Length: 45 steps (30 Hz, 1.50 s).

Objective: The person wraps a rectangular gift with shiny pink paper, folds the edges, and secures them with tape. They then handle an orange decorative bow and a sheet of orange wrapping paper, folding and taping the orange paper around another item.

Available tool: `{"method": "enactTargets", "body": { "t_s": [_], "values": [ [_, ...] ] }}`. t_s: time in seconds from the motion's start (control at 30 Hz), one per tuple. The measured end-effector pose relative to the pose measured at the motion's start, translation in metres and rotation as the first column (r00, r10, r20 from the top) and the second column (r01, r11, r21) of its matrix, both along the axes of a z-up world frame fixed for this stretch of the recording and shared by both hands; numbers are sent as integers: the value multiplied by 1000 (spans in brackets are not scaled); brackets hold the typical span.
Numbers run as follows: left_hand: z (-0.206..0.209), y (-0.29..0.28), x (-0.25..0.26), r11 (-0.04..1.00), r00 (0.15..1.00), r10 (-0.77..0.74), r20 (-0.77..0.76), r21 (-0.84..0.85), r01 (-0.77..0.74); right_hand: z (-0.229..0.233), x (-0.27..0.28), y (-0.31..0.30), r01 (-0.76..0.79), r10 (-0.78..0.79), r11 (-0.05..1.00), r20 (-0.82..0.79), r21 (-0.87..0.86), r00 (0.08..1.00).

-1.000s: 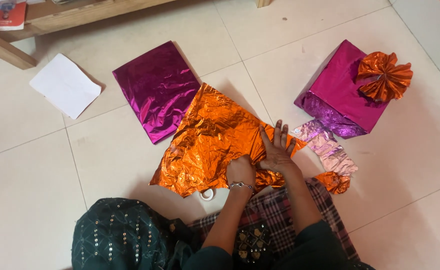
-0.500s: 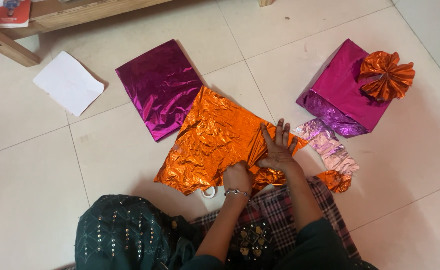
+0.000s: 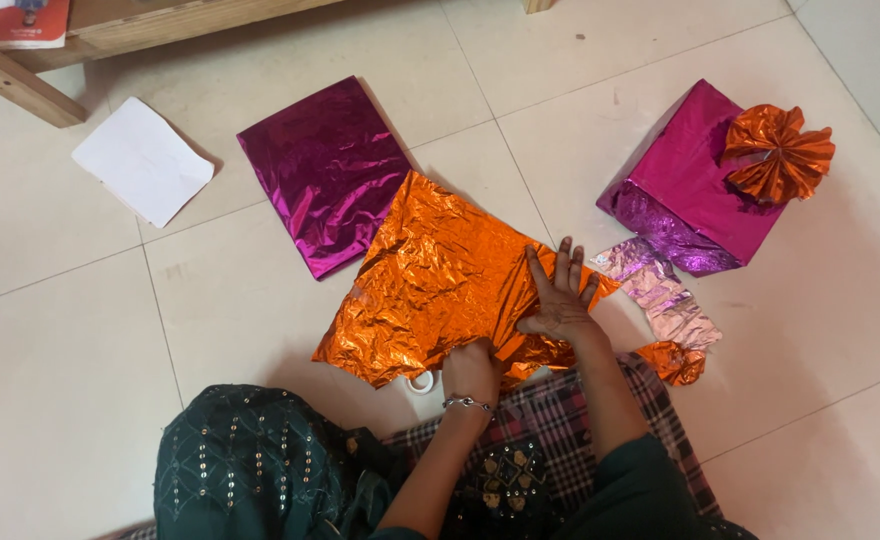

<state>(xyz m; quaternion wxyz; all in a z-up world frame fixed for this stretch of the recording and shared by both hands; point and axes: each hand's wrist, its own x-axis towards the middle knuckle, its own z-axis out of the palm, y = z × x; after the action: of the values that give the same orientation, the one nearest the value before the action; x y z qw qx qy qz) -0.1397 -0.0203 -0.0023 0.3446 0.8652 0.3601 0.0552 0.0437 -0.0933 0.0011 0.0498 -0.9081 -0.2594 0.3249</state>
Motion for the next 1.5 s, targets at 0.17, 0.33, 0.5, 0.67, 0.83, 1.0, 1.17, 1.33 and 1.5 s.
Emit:
{"method": "enactTargets", "body": {
  "t_s": [0.17,0.33,0.5,0.67,0.83,1.0,1.17,1.33,1.5],
  "values": [
    [3,0,-12,999,999,-30,-45,-21,29,1,0,0,-4,4,1000,4,4,1000],
    [-4,-2,-23,999,998,-39,-40,23,40,1,-1,0,-3,3,1000,16,12,1000],
    [-12,-2,-31,999,999,-30,-21,11,30,2,-1,1,4,-4,1000,7,13,1000],
    [-15,-1,-39,999,998,-38,-41,5,38,3,-2,1,-3,3,1000,15,2,1000],
    [-9,2,-47,998,998,-56,-36,-28,55,0,0,0,-12,12,1000,21,8,1000],
    [20,17,-46,989,982,-45,-183,-149,18,-5,1,-2,-19,18,1000,24,19,1000],
    [49,33,-26,990,987,-22,159,-135,43,-5,-4,-10,17,-26,981,45,191,999],
    [39,52,19,990,905,-129,405,-1,142,6,-22,-27,1,-142,835,212,551,967],
    [11,59,42,964,832,-243,498,30,264,-4,-50,-15,60,-317,847,410,529,855]
  ]
}}
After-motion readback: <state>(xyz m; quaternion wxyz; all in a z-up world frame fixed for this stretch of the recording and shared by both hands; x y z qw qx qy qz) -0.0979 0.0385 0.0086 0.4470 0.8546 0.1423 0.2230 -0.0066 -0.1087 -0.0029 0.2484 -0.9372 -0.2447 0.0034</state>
